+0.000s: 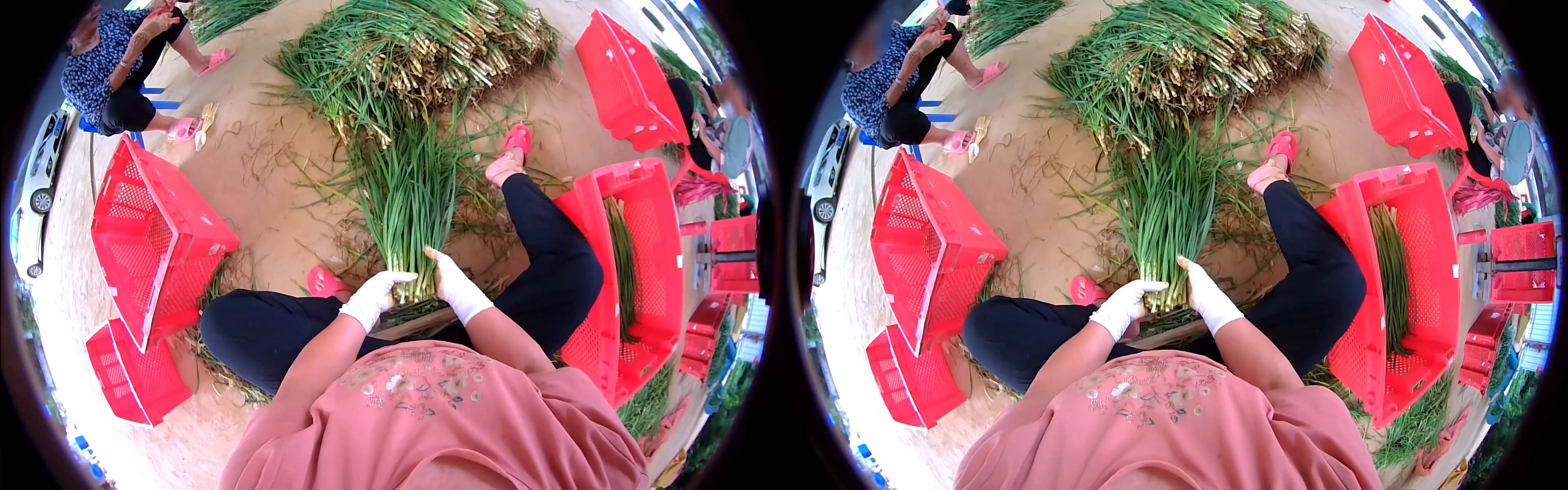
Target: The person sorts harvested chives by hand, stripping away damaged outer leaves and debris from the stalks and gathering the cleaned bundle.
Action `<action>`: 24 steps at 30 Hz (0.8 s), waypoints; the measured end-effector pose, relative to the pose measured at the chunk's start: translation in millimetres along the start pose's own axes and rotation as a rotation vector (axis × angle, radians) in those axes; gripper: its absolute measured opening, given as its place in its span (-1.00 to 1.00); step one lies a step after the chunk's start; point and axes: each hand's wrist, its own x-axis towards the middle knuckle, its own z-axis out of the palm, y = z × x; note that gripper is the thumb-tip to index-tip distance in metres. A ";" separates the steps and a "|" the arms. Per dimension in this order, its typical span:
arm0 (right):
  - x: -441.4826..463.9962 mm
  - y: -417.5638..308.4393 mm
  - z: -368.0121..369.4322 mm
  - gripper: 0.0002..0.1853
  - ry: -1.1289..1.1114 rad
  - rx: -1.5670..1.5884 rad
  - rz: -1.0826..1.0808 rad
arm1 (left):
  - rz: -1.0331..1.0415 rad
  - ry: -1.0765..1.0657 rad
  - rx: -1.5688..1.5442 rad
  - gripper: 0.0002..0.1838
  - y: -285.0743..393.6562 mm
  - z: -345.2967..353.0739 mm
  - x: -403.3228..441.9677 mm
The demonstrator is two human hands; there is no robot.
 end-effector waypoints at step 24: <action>-13.4 3.7 35.3 -0.66 0.221 -1.668 -0.872 | 0.075 -0.014 -0.066 -0.61 -11.7 4.8 -5.4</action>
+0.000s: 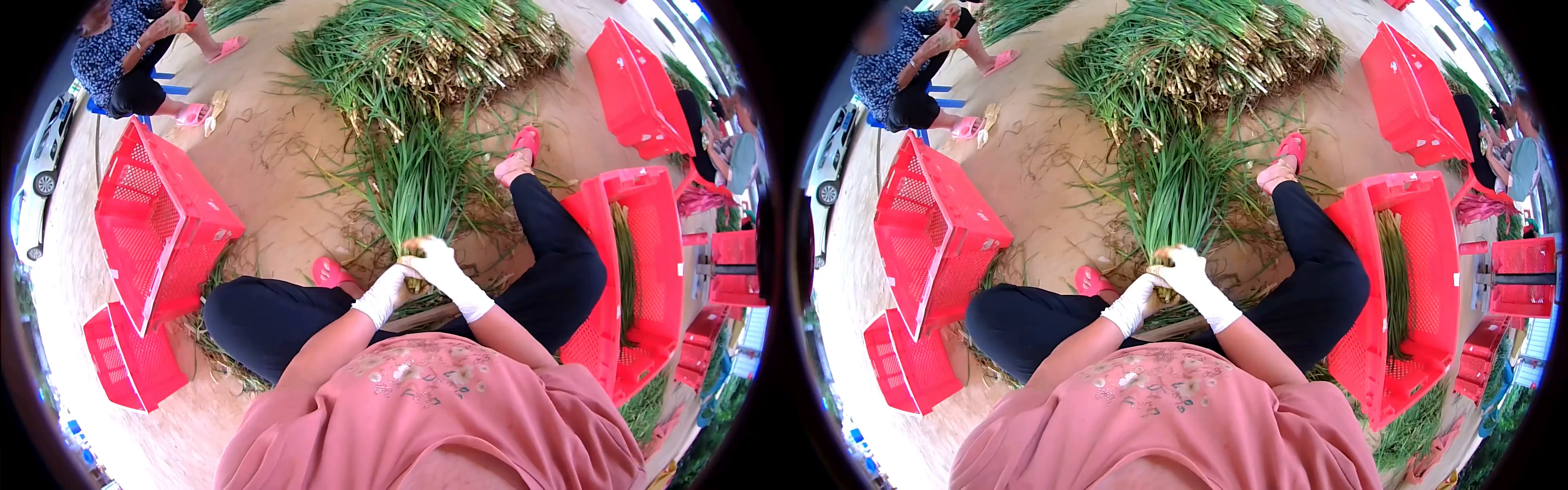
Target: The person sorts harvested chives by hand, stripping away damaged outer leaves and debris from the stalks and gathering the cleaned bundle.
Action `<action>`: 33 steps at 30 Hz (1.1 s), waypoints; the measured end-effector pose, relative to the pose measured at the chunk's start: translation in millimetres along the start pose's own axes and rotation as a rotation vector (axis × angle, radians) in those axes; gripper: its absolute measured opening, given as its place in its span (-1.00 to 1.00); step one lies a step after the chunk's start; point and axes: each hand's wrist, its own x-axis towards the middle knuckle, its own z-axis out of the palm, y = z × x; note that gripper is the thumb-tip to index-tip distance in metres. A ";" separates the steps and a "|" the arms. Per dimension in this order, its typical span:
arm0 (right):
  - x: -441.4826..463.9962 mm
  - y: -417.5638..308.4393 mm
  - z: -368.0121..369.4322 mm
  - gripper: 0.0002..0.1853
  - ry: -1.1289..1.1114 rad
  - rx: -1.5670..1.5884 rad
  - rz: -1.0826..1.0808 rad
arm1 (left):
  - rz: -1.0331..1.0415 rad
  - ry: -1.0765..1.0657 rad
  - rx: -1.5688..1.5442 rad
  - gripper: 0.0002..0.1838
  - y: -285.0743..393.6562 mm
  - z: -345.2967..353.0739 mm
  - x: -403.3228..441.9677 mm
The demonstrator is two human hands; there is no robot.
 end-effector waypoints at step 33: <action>38.0 41.7 24.0 -0.85 0.360 0.180 -0.066 | 0.020 0.099 0.164 -0.64 -1.1 9.2 -0.8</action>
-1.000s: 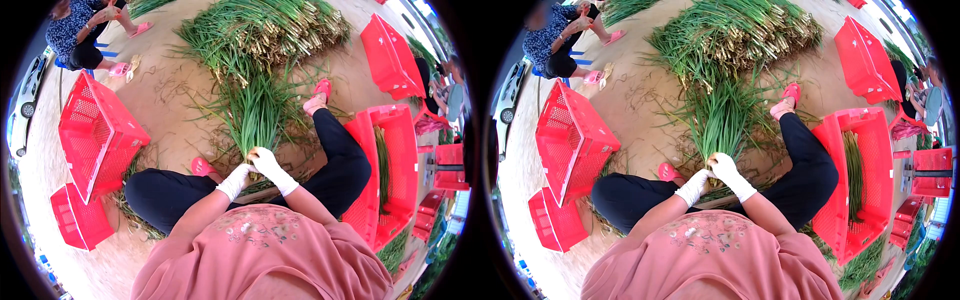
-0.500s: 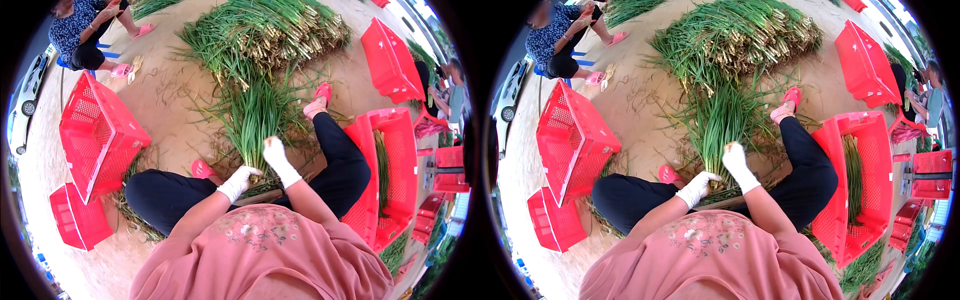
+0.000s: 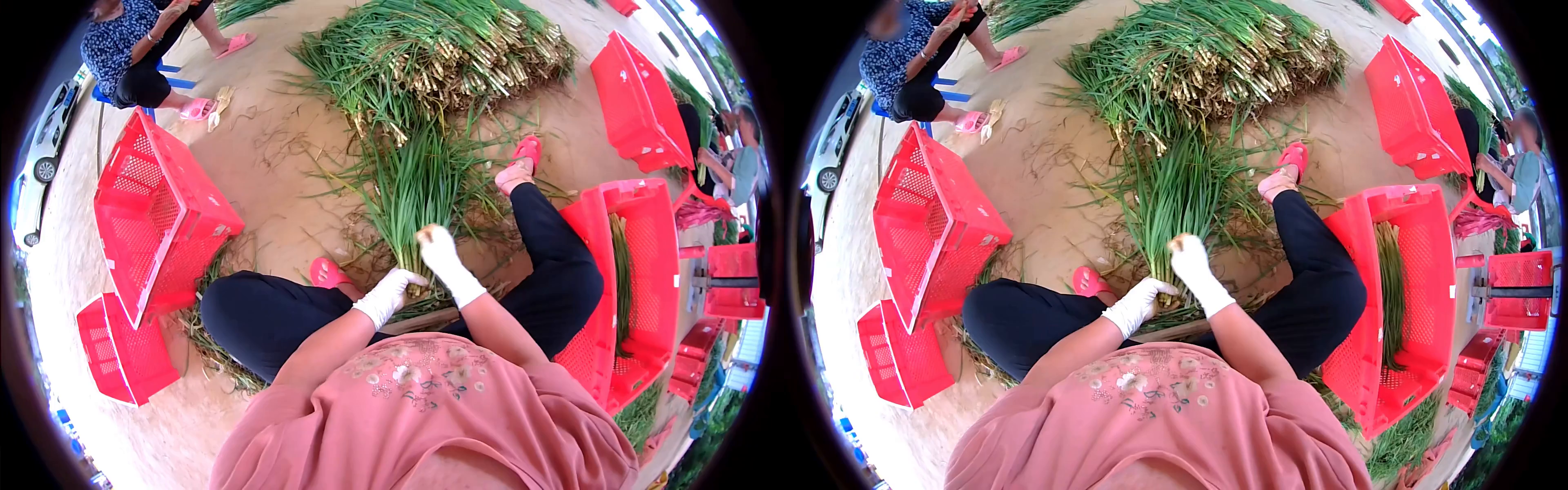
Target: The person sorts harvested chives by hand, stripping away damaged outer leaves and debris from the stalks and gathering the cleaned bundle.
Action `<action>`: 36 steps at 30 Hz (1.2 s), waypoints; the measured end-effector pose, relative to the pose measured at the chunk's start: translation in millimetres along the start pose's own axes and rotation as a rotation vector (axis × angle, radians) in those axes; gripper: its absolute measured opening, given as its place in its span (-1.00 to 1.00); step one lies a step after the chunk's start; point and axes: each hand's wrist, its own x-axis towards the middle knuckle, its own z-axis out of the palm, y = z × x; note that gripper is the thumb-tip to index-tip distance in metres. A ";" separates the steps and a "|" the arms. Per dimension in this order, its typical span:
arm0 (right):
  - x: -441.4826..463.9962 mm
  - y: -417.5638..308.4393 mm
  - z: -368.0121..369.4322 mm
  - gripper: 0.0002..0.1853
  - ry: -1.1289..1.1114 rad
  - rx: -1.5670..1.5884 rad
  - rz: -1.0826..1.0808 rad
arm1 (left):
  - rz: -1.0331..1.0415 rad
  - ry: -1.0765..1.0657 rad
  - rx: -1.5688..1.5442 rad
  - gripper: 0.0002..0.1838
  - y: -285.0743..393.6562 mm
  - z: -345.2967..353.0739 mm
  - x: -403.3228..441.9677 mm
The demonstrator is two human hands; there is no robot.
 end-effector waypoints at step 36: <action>-26.7 8.1 -13.0 -0.57 -0.301 1.060 1.032 | -0.091 -0.063 -0.063 -0.65 4.2 -7.3 8.6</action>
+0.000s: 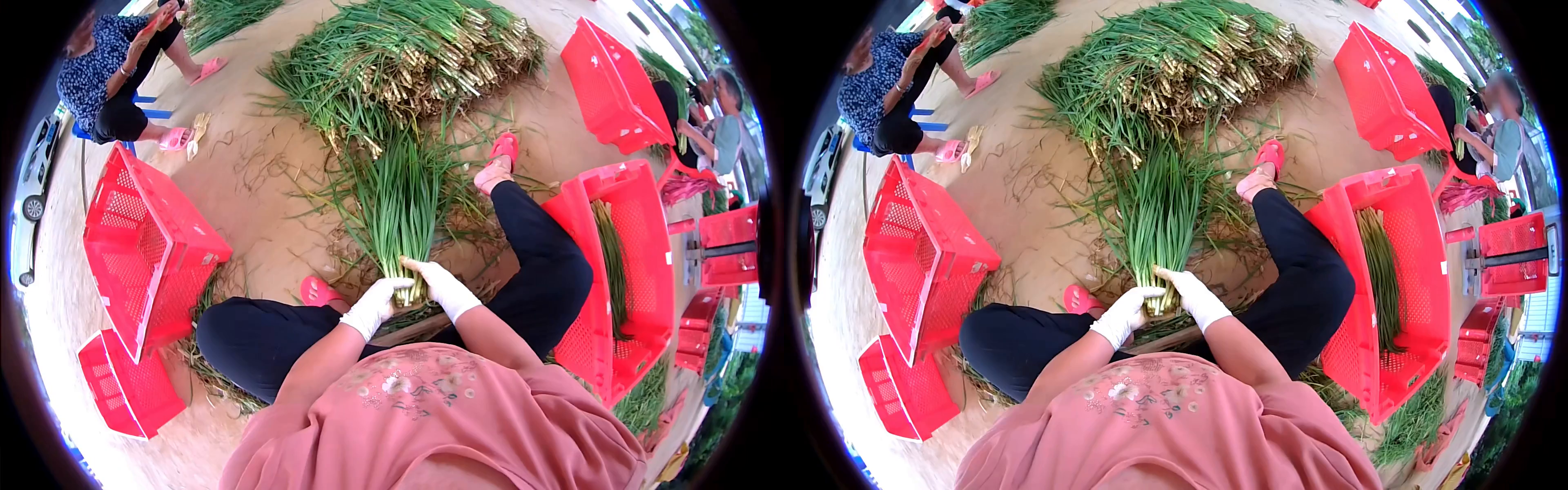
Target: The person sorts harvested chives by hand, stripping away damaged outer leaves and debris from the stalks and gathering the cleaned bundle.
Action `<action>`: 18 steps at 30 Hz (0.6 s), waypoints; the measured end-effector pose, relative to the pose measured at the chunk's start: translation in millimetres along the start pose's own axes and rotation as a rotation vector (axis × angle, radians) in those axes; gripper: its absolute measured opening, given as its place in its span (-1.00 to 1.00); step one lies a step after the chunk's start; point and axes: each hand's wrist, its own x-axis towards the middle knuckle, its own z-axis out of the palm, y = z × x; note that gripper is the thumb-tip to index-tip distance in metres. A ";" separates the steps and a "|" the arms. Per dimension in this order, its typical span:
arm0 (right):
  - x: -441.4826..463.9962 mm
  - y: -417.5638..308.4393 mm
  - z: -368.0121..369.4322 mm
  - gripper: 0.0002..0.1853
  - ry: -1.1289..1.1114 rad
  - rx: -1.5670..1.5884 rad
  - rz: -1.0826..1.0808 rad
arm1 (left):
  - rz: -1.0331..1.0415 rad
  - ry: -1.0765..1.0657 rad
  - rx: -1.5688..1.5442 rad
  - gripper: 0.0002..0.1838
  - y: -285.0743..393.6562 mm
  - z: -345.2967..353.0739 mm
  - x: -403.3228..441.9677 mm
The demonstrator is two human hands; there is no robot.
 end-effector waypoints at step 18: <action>-37.2 -10.8 32.3 -0.61 0.002 0.145 -0.542 | 0.186 -0.178 -0.010 -0.62 32.2 47.7 -62.6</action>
